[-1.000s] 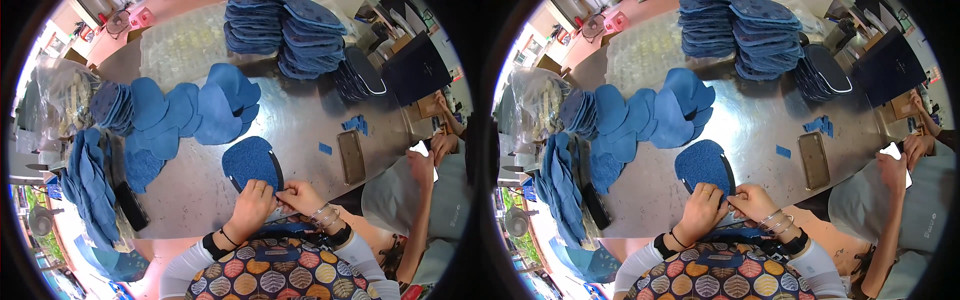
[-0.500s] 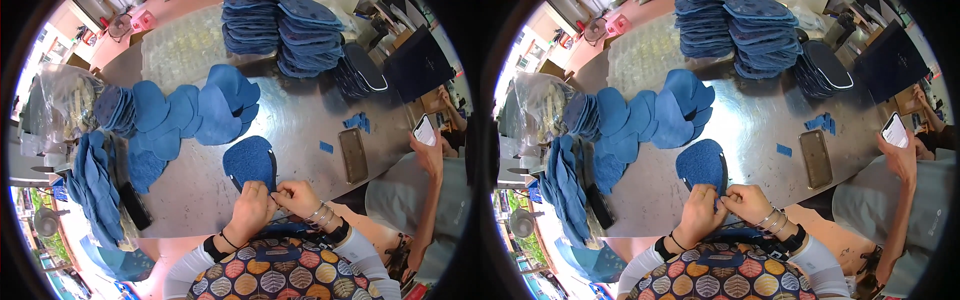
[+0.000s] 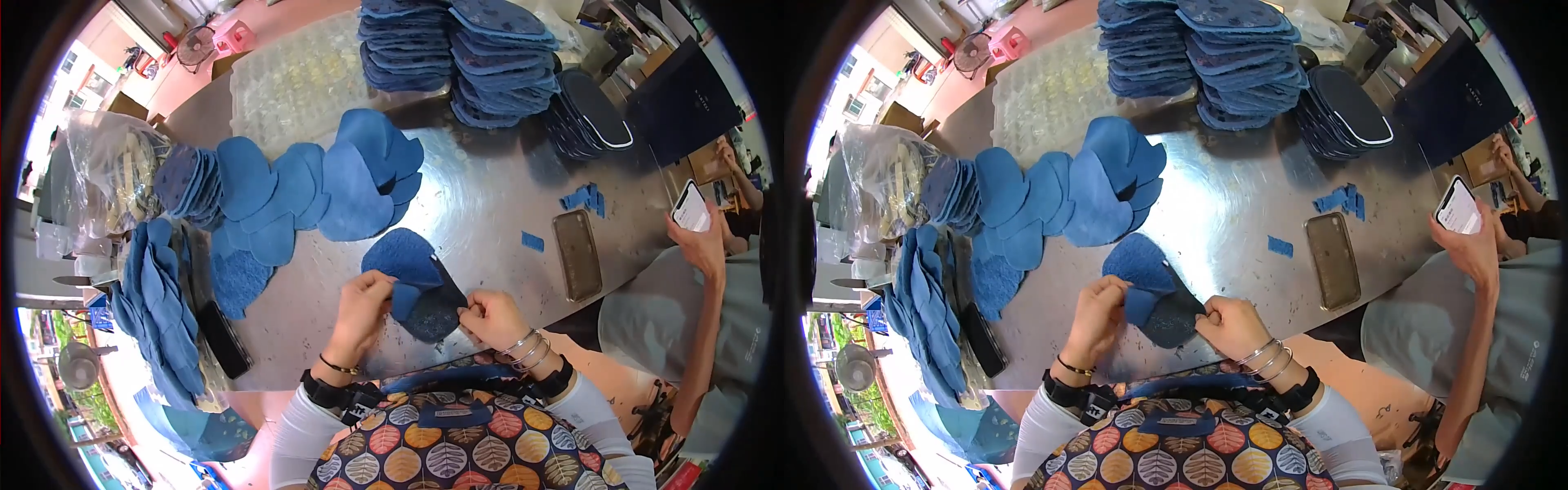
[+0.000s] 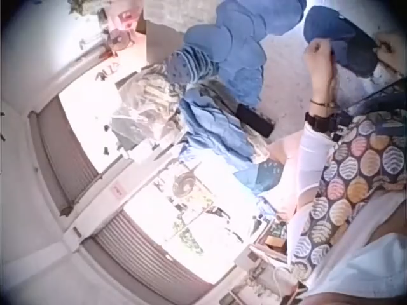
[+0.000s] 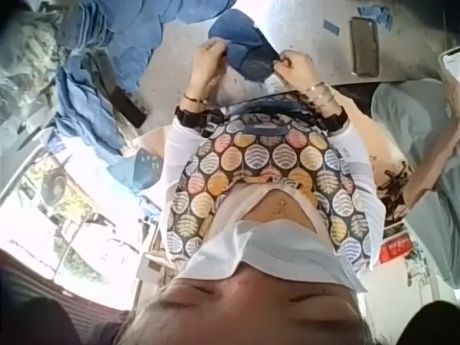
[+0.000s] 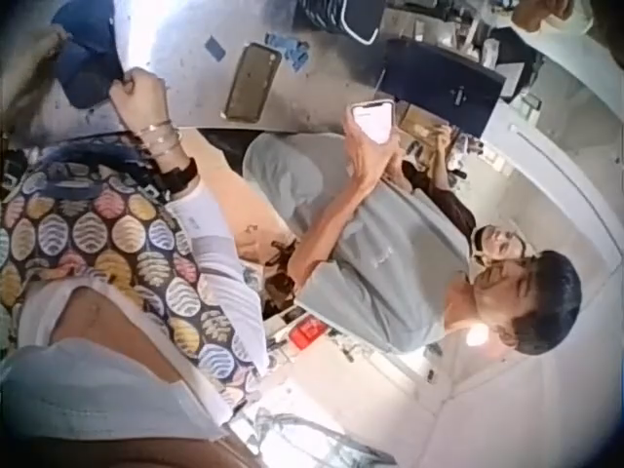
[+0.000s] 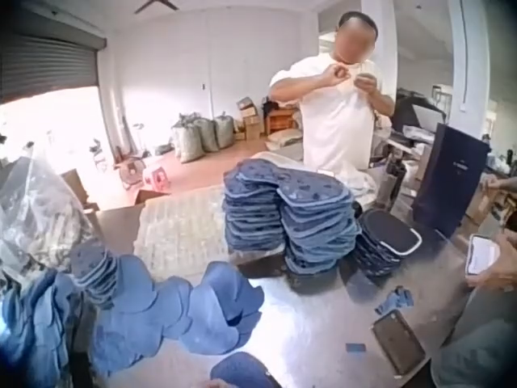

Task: The recorder is assembling blue fabric components for shoes at a stainless steel work table in a factory setting.

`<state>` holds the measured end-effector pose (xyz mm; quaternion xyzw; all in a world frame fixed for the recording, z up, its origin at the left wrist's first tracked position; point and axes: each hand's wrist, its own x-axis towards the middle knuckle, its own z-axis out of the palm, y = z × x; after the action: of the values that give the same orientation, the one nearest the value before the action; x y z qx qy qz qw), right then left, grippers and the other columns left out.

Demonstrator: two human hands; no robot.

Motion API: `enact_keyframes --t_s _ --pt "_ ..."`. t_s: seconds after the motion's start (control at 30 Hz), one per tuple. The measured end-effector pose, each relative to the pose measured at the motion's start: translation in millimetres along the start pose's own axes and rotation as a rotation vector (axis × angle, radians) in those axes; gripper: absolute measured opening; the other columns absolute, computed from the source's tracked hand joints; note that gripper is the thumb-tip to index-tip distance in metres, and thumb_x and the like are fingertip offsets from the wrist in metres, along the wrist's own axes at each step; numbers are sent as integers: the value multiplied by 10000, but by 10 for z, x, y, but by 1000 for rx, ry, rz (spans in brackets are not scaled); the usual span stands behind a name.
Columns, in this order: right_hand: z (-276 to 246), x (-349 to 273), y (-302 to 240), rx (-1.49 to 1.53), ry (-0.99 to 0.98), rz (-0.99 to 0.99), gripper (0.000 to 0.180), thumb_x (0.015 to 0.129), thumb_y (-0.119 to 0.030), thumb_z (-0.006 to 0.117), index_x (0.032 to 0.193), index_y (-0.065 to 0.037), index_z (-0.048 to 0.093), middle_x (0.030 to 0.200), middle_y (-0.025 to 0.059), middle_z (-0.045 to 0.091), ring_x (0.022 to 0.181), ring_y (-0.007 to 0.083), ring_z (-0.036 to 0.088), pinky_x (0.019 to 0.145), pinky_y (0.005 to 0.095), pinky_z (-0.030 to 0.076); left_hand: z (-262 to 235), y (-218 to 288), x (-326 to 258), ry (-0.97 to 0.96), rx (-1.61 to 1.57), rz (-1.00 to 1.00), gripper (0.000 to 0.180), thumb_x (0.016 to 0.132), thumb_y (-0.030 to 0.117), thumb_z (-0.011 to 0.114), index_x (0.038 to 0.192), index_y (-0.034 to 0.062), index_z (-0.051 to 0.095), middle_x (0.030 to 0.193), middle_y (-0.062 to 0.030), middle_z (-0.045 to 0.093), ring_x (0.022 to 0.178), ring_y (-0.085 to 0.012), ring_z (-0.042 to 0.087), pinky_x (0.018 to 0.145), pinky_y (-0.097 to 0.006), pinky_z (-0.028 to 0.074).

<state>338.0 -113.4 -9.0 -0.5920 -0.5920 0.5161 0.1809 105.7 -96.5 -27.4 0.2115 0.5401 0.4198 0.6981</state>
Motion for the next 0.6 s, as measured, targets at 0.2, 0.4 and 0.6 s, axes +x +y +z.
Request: enact_keyframes --t_s 0.2,0.4,0.6 --pt "3 39 34 -33 8 -7 239 805 -178 651 688 12 566 526 110 591 456 221 578 492 329 451 -80 -112 -79 2 -139 352 95 865 -59 498 894 -9 573 863 -48 571 862 -129 545 770 -247 449" --pt "-179 92 -138 264 -5 147 387 902 -362 612 740 -10 604 584 43 616 519 106 609 468 222 437 -36 -113 -98 -334 177 255 180 785 -112 573 945 -29 577 996 -80 560 912 -158 541 960 -329 420" --pt "-75 349 -264 353 -71 216 352 912 -317 602 913 33 641 713 74 667 582 113 641 477 213 459 135 -46 -210 -330 657 458 104 796 -20 626 899 -37 633 1043 -148 625 1005 -244 590 944 -346 439"
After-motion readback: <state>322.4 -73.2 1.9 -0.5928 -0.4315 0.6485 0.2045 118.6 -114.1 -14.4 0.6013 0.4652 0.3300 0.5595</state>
